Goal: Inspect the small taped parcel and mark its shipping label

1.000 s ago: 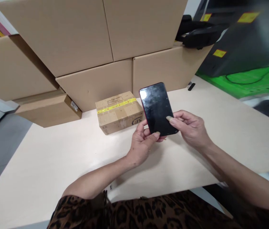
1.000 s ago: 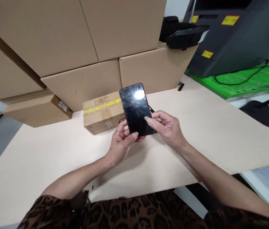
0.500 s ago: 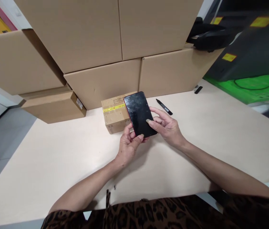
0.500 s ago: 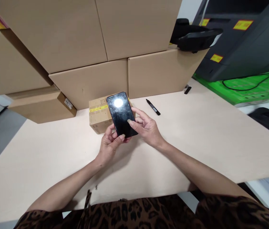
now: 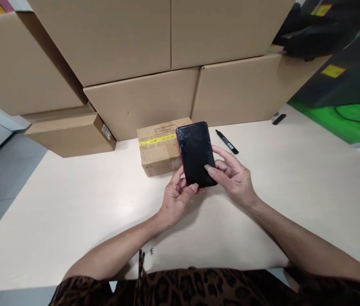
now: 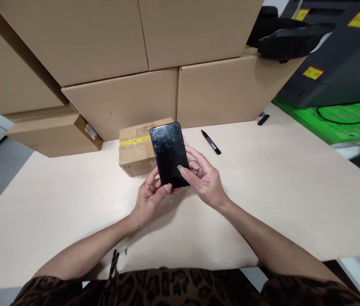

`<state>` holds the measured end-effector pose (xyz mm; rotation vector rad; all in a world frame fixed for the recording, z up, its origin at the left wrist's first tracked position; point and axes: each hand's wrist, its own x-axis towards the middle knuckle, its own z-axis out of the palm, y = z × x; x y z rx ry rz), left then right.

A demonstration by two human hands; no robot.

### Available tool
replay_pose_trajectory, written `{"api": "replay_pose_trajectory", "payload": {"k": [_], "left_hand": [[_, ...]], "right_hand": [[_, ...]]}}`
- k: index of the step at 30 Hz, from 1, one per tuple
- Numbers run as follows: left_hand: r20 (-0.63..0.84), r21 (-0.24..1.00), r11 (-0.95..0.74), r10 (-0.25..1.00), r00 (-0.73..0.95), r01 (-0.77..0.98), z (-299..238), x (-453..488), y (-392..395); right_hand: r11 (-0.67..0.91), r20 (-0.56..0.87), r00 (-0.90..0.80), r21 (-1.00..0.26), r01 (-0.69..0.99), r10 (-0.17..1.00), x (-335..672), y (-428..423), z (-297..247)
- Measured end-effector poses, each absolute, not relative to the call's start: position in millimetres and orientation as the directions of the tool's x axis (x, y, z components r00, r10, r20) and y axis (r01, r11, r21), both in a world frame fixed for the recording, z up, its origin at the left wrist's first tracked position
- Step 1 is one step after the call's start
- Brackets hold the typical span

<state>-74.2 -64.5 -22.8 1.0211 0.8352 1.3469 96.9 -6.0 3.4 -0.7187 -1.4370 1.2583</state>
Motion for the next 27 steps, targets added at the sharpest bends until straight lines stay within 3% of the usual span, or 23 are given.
{"api": "replay_pose_trajectory", "payload": {"k": [13,22,27], "left_hand": [[0.069,0.946,-0.039,0.994,0.084,-0.323,-17.6,-72.1,-68.1],[0.072,0.932,-0.043,0.995,0.068,-0.36,-17.4,-72.4,-65.7],[0.089,0.924,-0.063,0.995,0.053,-0.378,-18.7,-73.3,-65.4]], "right_hand": [[0.254,0.311,-0.315,-0.944,-0.21,0.897,100.6,-10.2,0.0],[0.097,0.172,-0.379,-0.973,-0.208,0.909,100.9,-9.7,-2.9],[0.079,0.164,-0.398,-0.972,-0.221,0.903,100.8,-10.1,-4.8]]}}
